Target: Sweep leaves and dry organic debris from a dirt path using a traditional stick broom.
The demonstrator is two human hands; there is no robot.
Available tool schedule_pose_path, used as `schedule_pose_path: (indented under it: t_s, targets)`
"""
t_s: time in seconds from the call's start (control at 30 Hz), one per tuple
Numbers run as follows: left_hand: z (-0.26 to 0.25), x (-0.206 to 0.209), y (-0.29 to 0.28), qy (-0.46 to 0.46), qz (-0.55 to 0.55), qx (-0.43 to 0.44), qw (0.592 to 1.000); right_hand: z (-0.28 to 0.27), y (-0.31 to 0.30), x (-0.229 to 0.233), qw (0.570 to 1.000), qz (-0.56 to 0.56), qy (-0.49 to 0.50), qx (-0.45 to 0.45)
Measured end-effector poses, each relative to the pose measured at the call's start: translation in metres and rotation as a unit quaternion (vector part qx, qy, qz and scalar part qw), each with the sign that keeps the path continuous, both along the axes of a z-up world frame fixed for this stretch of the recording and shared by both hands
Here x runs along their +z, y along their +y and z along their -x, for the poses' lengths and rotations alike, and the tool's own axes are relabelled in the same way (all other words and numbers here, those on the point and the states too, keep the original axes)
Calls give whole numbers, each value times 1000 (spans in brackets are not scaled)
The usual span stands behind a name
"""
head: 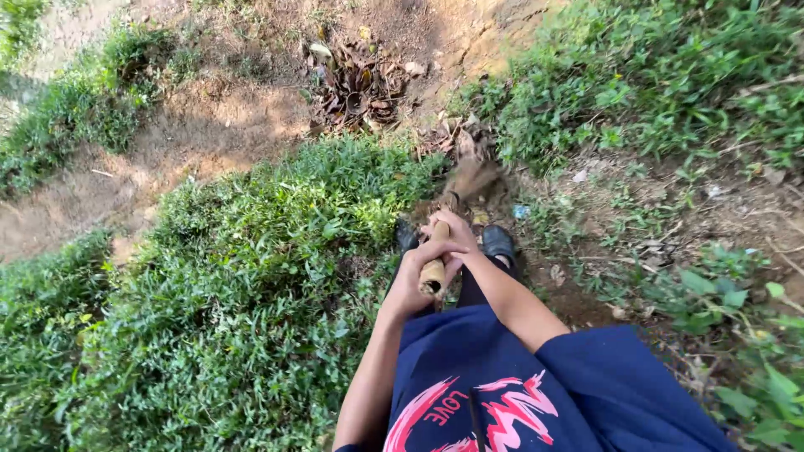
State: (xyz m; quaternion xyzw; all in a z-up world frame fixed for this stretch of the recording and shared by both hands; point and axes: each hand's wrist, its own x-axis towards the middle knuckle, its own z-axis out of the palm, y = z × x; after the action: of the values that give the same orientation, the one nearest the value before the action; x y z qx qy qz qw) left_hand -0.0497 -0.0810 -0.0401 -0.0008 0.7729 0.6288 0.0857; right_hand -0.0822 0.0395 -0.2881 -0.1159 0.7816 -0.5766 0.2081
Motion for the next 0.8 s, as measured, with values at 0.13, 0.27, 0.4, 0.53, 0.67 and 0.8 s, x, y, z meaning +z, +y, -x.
schedule_pose_path:
  t_s: [0.13,0.27,0.4,0.53,0.67,0.8]
  targets:
    - [19,-11,-32,15,8,-13,1000,25,-46,-3,999,52,12,-9]
    - [22,-16,-63,12,35,-13,999,33,-88,0,985,152,-82,-27]
    - [32,-3,-85,49,84,-31,995,55,-114,30,990,86,107,15]
    - [39,43,-111,109,93,-41,989,61,-140,74,996,68,33,-46]
    - [33,95,-134,99,51,-42,993,46,-134,108,884,355,-255,-165]
    - [25,86,-136,88,-29,-34,995,18,-97,114,985,8,130,-113]
